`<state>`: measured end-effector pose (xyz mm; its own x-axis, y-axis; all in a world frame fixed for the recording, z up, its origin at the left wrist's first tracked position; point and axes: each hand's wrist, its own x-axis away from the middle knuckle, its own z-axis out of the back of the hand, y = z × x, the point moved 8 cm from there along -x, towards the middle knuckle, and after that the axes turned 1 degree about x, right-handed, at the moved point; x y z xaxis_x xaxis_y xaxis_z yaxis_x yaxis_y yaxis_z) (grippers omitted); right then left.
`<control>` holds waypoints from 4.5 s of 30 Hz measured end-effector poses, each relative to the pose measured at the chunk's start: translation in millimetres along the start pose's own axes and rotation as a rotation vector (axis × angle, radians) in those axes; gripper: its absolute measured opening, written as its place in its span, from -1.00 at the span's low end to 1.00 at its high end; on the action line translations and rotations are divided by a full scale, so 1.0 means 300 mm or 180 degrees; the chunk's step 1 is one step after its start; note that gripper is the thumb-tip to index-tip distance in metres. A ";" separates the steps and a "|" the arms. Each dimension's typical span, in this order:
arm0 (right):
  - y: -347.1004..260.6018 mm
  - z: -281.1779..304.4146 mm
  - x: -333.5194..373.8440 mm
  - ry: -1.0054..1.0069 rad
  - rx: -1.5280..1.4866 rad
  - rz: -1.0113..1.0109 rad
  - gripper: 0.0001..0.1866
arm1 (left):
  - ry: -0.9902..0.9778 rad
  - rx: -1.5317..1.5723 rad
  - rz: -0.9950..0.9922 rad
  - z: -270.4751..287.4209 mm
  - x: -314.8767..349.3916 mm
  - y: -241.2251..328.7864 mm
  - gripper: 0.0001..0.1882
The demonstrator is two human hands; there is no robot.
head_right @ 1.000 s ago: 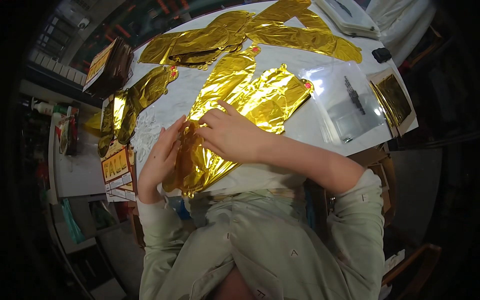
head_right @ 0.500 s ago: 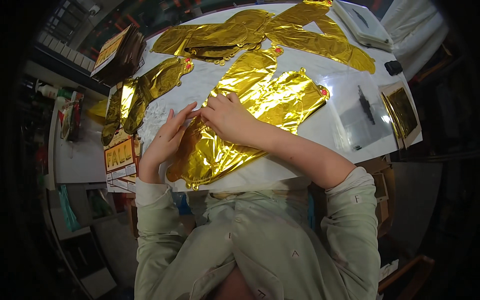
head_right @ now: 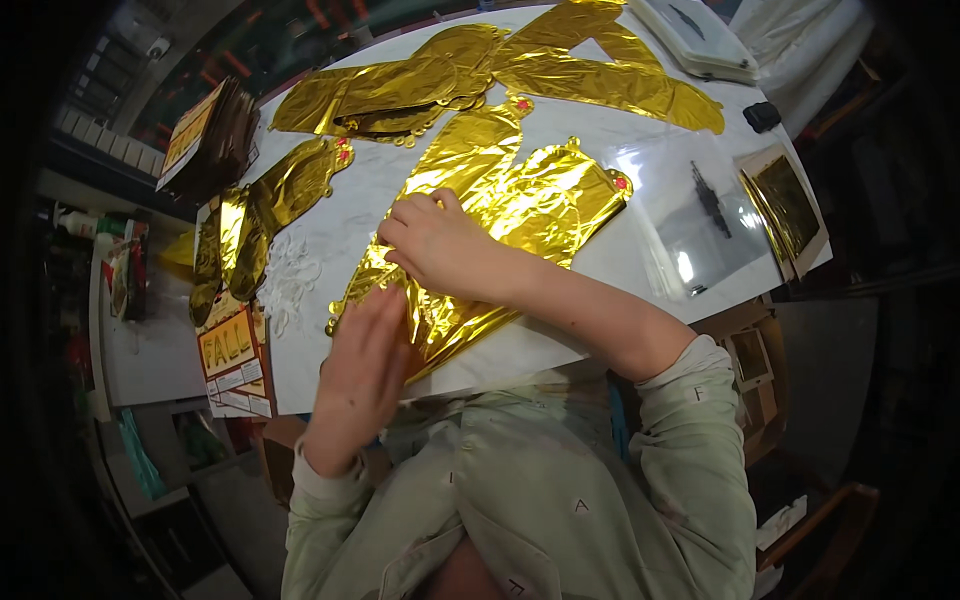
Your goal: Packing gold foil letter balloons into plastic sleeves with cardboard backings.
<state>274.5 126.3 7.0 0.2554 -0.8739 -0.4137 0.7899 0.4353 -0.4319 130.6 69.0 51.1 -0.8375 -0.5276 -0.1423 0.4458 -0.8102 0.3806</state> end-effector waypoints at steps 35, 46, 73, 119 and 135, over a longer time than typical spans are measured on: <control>0.264 0.425 0.378 0.0385 0.0089 -0.1474 -0.65 | -0.0586 -0.0417 -0.0030 -0.232 0.013 0.026 -0.06; 0.367 0.222 0.012 -0.0664 0.0120 -0.1029 -0.52 | -0.0535 -0.0497 -0.0042 -0.233 0.014 0.031 -0.06; 0.160 0.403 0.572 0.0176 0.0568 -0.1043 -0.65 | -0.0480 -0.0698 0.0012 -0.232 0.009 0.034 -0.07; 0.098 0.194 0.381 -0.0324 0.0855 -0.0952 -0.23 | -0.0204 0.0072 0.0249 -0.214 0.018 0.000 0.02; 0.126 0.178 0.388 -0.0457 0.0974 -0.1008 -0.27 | 0.1186 0.2791 0.0783 -0.105 0.106 -0.167 -0.32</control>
<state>363.9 29.7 -14.8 0.0325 -0.9840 -0.1750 0.9642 0.0770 -0.2539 91.7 84.7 -1.3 -0.5324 -0.8249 -0.1900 0.0757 -0.2699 0.9599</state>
